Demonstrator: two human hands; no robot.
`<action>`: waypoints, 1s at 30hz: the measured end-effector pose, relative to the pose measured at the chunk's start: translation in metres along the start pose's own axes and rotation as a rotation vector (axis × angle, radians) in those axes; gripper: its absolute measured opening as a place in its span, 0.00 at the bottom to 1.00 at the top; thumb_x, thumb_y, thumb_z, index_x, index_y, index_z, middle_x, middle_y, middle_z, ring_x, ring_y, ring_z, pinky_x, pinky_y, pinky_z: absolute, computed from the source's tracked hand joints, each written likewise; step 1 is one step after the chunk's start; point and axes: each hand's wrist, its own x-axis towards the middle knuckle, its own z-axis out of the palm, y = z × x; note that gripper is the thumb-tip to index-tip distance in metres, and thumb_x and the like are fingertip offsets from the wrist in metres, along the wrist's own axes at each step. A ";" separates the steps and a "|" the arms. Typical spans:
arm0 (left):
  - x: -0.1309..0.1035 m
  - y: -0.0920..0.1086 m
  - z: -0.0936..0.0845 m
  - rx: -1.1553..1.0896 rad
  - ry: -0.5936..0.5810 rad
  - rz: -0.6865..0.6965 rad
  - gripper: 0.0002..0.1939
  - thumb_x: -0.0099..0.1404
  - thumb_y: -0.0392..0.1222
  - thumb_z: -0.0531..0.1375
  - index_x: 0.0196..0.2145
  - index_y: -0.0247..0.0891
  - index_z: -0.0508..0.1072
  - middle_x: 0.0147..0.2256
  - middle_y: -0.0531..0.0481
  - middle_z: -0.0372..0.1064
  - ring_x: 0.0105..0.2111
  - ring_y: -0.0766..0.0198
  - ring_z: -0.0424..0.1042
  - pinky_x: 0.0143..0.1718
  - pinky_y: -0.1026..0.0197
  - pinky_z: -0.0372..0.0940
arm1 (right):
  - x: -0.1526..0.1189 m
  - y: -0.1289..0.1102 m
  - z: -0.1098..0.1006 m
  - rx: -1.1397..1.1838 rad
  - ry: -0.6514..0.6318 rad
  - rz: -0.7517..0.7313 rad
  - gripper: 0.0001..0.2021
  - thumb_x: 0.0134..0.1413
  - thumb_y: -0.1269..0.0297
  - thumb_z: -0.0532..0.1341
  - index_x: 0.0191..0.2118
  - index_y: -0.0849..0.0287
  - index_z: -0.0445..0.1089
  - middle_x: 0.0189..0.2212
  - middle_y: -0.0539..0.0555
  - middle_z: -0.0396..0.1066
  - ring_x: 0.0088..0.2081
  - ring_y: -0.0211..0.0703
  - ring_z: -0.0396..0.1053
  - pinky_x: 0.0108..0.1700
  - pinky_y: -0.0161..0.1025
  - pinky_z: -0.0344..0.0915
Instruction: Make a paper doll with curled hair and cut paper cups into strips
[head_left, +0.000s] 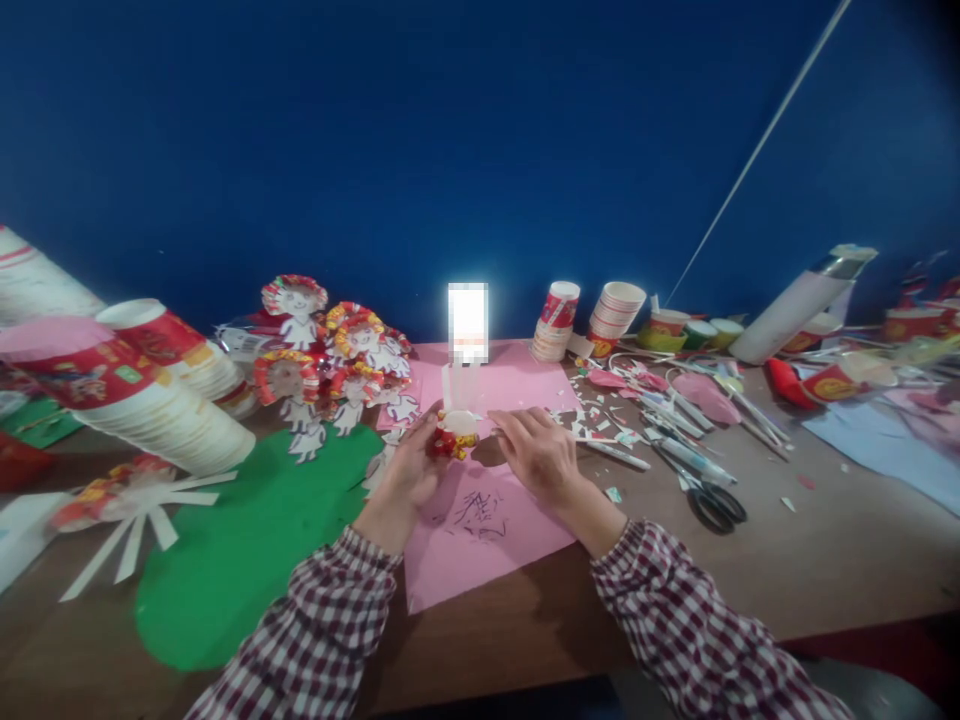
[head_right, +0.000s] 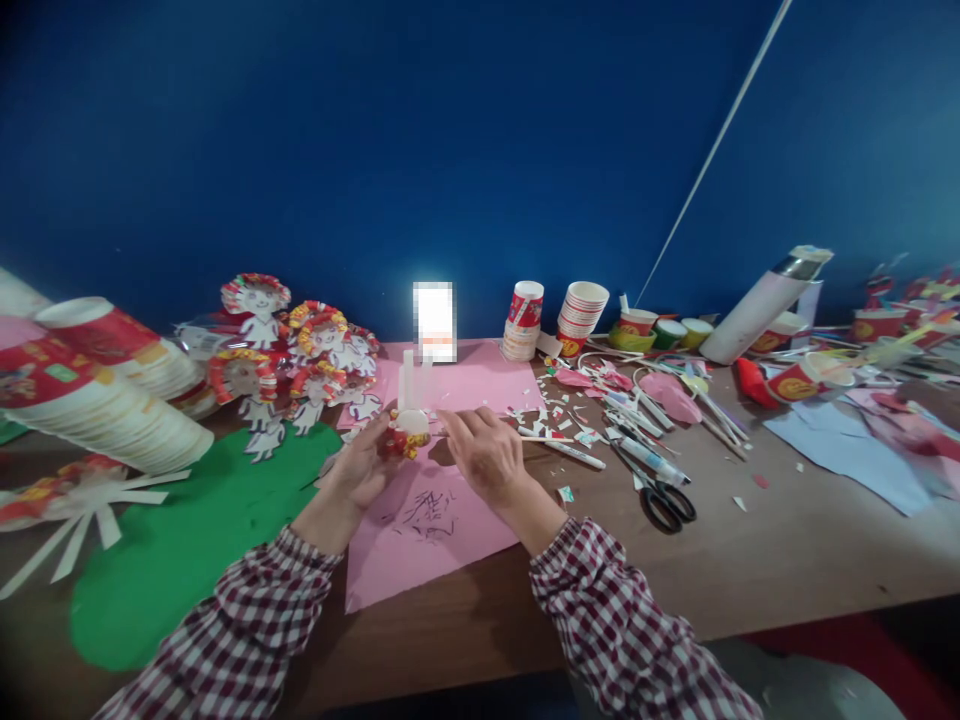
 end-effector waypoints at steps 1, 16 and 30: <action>-0.001 -0.001 0.002 -0.014 -0.009 -0.006 0.16 0.54 0.38 0.65 0.42 0.39 0.71 0.32 0.52 0.73 0.29 0.67 0.72 0.28 0.66 0.68 | -0.001 0.000 0.001 0.009 -0.022 -0.015 0.14 0.61 0.70 0.53 0.50 0.57 0.67 0.37 0.53 0.74 0.37 0.42 0.66 0.37 0.37 0.61; -0.009 -0.006 0.010 0.005 -0.078 -0.092 0.07 0.54 0.39 0.63 0.31 0.35 0.72 0.28 0.53 0.72 0.27 0.69 0.70 0.30 0.66 0.66 | -0.003 0.009 0.012 0.227 -0.080 -0.105 0.11 0.60 0.68 0.56 0.47 0.59 0.69 0.40 0.56 0.75 0.37 0.40 0.70 0.38 0.35 0.64; 0.001 -0.007 0.002 0.231 0.002 0.263 0.16 0.46 0.43 0.69 0.32 0.36 0.71 0.23 0.56 0.67 0.20 0.74 0.64 0.20 0.70 0.57 | 0.000 0.011 0.008 0.376 -0.341 -0.185 0.09 0.58 0.71 0.56 0.42 0.56 0.70 0.31 0.51 0.73 0.35 0.37 0.69 0.37 0.32 0.60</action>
